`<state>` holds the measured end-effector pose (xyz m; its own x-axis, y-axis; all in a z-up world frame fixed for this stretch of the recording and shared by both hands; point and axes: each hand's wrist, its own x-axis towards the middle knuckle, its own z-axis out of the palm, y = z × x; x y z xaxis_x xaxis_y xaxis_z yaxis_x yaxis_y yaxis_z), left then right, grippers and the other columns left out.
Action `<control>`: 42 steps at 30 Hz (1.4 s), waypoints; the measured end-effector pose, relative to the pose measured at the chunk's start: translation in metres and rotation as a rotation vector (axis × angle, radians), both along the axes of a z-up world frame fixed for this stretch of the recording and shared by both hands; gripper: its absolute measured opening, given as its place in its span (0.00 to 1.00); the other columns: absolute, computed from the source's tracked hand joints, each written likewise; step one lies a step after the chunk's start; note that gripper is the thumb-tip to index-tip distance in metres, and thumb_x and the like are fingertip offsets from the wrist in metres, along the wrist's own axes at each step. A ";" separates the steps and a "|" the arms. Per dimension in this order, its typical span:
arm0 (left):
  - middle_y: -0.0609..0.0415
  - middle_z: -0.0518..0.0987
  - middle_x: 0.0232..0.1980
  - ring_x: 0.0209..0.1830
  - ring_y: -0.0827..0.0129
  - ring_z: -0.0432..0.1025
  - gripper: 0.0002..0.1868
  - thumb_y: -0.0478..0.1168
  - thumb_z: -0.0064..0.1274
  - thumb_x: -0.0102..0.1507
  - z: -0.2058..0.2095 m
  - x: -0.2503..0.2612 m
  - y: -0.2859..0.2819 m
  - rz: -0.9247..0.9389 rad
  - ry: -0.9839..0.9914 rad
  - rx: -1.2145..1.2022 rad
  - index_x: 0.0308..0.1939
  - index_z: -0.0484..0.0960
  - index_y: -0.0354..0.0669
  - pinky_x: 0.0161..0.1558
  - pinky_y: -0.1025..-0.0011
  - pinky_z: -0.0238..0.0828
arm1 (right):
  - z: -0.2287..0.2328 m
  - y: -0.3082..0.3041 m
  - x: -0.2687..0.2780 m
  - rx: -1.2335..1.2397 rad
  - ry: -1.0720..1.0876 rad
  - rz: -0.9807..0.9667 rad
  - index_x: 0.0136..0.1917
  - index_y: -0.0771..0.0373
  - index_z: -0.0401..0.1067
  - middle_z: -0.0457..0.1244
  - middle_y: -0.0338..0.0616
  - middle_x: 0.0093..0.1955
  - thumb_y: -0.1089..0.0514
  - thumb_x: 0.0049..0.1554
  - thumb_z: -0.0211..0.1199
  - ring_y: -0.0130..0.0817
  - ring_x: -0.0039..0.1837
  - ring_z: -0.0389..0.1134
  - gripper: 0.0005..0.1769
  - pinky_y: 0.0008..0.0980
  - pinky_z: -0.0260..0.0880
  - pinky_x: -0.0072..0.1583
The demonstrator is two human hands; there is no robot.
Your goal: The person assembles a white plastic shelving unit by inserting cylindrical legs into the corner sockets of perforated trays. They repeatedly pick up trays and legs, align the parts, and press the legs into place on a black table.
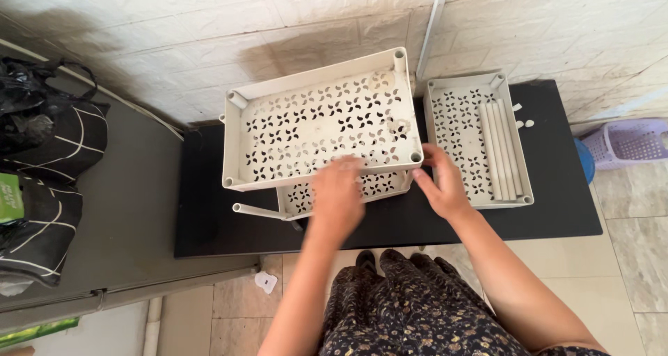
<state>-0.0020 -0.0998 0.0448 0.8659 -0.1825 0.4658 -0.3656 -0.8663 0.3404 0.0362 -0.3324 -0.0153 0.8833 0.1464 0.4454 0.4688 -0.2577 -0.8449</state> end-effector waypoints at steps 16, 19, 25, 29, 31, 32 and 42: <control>0.59 0.73 0.48 0.50 0.67 0.70 0.24 0.37 0.53 0.62 -0.005 0.021 -0.036 -0.153 -0.174 0.275 0.63 0.72 0.47 0.54 0.65 0.62 | -0.088 0.037 0.006 0.138 -0.136 -0.055 0.65 0.73 0.61 0.67 0.49 0.49 0.62 0.68 0.52 0.33 0.49 0.70 0.15 0.30 0.70 0.52; 0.59 0.73 0.48 0.50 0.67 0.70 0.24 0.37 0.53 0.62 -0.002 0.021 -0.033 -0.158 -0.179 0.244 0.62 0.72 0.48 0.54 0.65 0.62 | -0.098 0.040 0.009 0.070 -0.155 -0.108 0.62 0.73 0.63 0.67 0.47 0.44 0.63 0.66 0.56 0.30 0.43 0.69 0.14 0.28 0.70 0.48; 0.59 0.73 0.47 0.50 0.66 0.70 0.23 0.37 0.52 0.62 0.001 0.020 -0.028 -0.173 -0.184 0.226 0.62 0.72 0.47 0.55 0.64 0.62 | -0.111 0.041 0.011 0.033 -0.242 -0.102 0.64 0.72 0.64 0.67 0.49 0.47 0.64 0.68 0.54 0.33 0.45 0.70 0.13 0.30 0.71 0.50; 0.59 0.73 0.46 0.49 0.66 0.70 0.23 0.37 0.51 0.62 0.000 0.018 -0.031 -0.183 -0.175 0.225 0.62 0.73 0.48 0.54 0.64 0.62 | -0.116 0.042 0.010 0.044 -0.235 -0.131 0.62 0.72 0.64 0.66 0.48 0.45 0.63 0.67 0.55 0.34 0.44 0.70 0.13 0.30 0.70 0.49; 0.59 0.73 0.47 0.50 0.66 0.70 0.23 0.36 0.53 0.61 0.000 0.020 -0.031 -0.185 -0.191 0.206 0.61 0.73 0.48 0.56 0.63 0.62 | -0.119 0.042 0.013 0.065 -0.252 -0.120 0.60 0.73 0.63 0.66 0.49 0.43 0.61 0.67 0.54 0.35 0.43 0.69 0.13 0.30 0.70 0.48; 0.59 0.73 0.47 0.50 0.65 0.70 0.23 0.35 0.54 0.61 0.000 0.020 -0.030 -0.185 -0.199 0.199 0.61 0.73 0.47 0.56 0.63 0.62 | -0.120 0.043 0.015 0.068 -0.203 -0.164 0.57 0.71 0.64 0.66 0.48 0.41 0.60 0.67 0.54 0.35 0.42 0.70 0.11 0.30 0.70 0.46; 0.51 0.73 0.48 0.52 0.55 0.67 0.28 0.32 0.64 0.50 -0.012 0.021 -0.033 -0.236 -0.015 -0.202 0.54 0.73 0.41 0.53 0.58 0.58 | -0.079 0.031 0.023 0.116 -0.162 -0.146 0.58 0.69 0.65 0.66 0.53 0.44 0.58 0.69 0.51 0.47 0.45 0.71 0.11 0.37 0.68 0.47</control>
<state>0.0194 -0.1329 0.0329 0.8036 -0.2798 0.5253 -0.5546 -0.6725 0.4900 0.0591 -0.3009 -0.0939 0.8068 -0.0381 0.5896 0.5657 -0.2381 -0.7895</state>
